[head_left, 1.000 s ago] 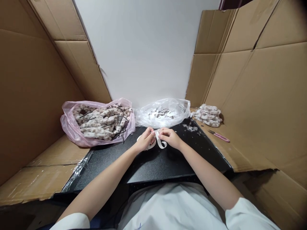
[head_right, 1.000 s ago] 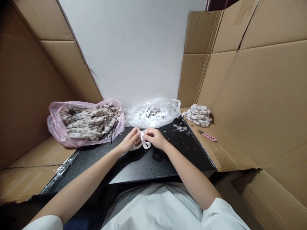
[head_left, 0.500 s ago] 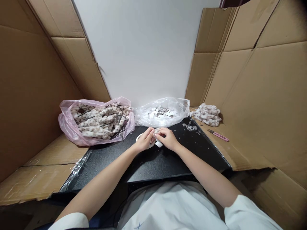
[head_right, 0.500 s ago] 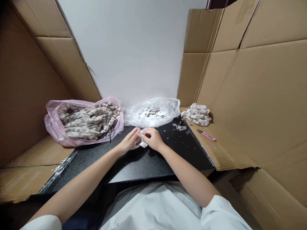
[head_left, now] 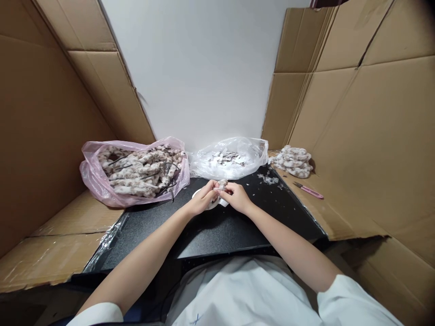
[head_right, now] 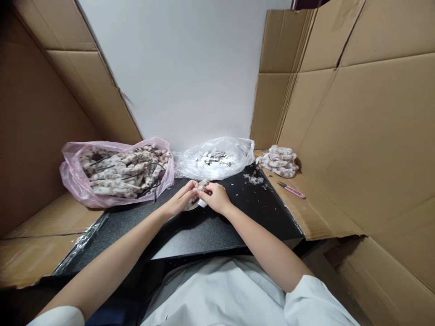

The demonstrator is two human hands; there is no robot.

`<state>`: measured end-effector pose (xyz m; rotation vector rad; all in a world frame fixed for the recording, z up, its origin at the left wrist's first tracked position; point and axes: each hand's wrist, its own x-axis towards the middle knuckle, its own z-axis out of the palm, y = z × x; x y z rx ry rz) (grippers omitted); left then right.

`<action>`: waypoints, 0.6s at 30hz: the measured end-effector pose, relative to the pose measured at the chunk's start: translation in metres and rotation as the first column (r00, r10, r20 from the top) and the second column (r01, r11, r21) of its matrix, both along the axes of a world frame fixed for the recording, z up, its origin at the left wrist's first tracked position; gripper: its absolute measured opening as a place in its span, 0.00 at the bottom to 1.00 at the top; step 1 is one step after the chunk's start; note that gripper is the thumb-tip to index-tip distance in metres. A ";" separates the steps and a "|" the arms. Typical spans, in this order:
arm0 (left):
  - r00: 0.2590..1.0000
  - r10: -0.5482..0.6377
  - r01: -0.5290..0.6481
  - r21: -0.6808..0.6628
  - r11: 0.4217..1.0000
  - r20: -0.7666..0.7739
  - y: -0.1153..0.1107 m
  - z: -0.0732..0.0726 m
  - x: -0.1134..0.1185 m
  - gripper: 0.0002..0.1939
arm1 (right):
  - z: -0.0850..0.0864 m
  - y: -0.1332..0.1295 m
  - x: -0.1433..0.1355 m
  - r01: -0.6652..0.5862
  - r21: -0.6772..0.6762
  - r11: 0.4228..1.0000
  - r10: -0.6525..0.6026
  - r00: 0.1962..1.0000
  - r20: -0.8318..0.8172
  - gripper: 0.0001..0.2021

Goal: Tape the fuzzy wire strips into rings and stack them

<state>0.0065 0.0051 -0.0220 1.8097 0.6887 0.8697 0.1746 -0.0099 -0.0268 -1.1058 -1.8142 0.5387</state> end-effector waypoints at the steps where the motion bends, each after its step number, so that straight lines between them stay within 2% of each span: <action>1: 1.000 0.006 -0.006 0.017 1.000 -0.007 0.000 0.001 0.000 0.13 | -0.001 0.001 0.001 0.000 -0.024 1.000 0.000 1.000 0.011 0.21; 6: 0.997 0.048 -0.042 0.107 0.993 -0.056 -0.001 0.004 0.000 0.14 | 0.000 0.002 0.006 0.033 -0.108 0.994 -0.024 0.996 0.085 0.20; 8: 0.994 0.075 -0.064 0.141 0.988 -0.076 -0.004 0.007 0.000 0.13 | 0.007 0.001 0.010 0.069 -0.024 0.997 -0.067 0.996 0.058 0.14; 10: 0.988 0.098 -0.075 0.184 0.980 -0.119 -0.008 0.011 0.001 0.12 | 0.015 -0.001 0.016 0.092 0.105 0.990 -0.088 0.995 -0.041 0.10; 12: 0.978 0.113 -0.066 0.249 0.966 -0.177 -0.014 0.015 0.003 0.10 | 0.022 0.000 0.022 0.027 0.139 0.990 -0.009 0.991 -0.131 0.12; 15: 0.953 0.138 -0.032 0.363 0.931 -0.270 -0.024 0.021 0.007 0.06 | 0.027 0.005 0.030 -0.189 -0.051 0.981 0.179 0.971 -0.161 0.11; 18: 0.924 0.148 0.031 0.454 0.890 -0.353 -0.030 0.028 0.012 0.04 | 0.028 0.009 0.034 -0.325 -0.272 0.906 0.269 0.937 -0.223 0.12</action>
